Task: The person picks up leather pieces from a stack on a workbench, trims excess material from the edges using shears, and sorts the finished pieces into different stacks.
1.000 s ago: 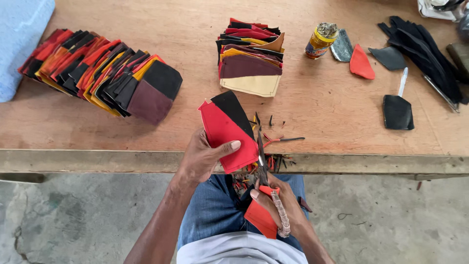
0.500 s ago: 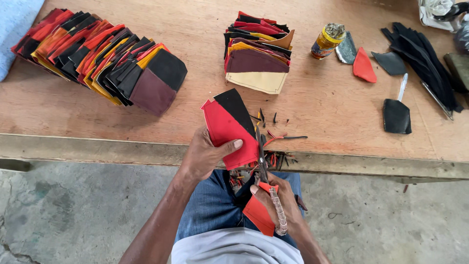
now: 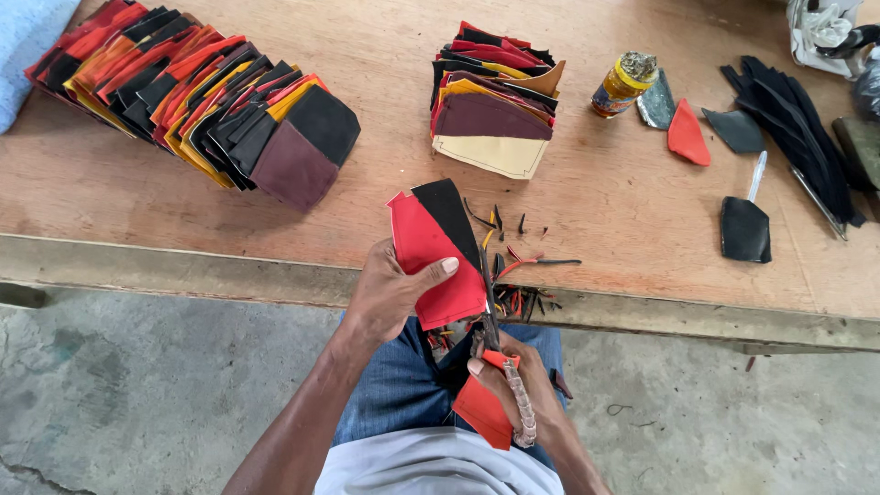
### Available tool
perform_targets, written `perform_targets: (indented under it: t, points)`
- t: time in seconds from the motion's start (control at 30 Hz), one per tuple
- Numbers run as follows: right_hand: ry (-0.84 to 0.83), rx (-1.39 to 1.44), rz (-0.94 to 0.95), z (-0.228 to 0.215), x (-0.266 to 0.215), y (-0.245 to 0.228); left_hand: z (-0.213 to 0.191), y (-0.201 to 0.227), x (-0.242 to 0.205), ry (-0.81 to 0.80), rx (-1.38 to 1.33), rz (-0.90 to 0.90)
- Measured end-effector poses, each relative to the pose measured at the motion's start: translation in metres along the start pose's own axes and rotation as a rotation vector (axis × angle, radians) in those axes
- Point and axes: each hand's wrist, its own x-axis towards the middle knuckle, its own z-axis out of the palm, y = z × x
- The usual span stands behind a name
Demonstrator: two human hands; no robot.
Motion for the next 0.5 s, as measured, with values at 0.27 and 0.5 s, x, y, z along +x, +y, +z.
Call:
perform_targets:
  t: [0.27, 0.5]
  points:
    - [0.026, -0.053, 0.060, -0.001, 0.005, -0.001, 0.000, -0.007, -0.005, 0.009, 0.084, 0.020]
    - [0.123, -0.061, 0.125, 0.007, 0.005, 0.011, -0.001, -0.007, -0.007, 0.018, 0.102, 0.014]
